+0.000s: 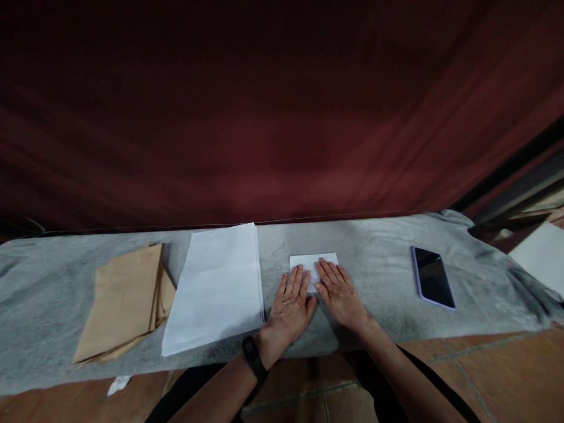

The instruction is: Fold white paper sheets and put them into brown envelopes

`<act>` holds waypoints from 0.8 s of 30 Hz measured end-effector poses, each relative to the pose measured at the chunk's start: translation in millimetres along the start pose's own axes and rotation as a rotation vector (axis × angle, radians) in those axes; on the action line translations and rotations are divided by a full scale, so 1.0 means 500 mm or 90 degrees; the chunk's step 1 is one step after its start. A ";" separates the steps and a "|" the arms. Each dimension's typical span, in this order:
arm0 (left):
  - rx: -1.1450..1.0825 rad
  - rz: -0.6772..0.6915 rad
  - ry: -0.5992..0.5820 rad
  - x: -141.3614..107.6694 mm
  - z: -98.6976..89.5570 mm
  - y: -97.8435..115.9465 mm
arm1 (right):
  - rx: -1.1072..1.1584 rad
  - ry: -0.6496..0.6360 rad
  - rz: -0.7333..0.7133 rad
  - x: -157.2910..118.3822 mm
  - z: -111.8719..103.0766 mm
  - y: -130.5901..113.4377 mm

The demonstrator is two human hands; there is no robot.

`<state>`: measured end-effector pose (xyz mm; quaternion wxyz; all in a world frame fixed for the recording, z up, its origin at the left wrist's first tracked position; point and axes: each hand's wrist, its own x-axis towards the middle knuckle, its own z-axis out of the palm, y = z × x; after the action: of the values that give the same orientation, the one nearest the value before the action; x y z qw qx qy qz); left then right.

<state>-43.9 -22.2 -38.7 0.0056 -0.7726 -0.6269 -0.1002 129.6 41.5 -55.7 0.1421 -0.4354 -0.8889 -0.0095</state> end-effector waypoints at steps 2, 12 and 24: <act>-0.003 -0.010 -0.004 0.001 -0.005 -0.001 | -0.017 -0.003 0.031 -0.002 -0.002 0.014; -0.005 -0.010 0.032 0.060 -0.014 0.021 | -0.001 -0.016 0.074 0.003 -0.011 0.017; 0.010 -0.008 -0.017 0.075 0.012 0.015 | 0.323 0.086 0.144 0.006 -0.125 0.064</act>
<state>-28.4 13.1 -37.6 0.0022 -0.7697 -0.6327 -0.0849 168.2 54.7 1.8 0.3054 -0.4805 -0.7974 0.2002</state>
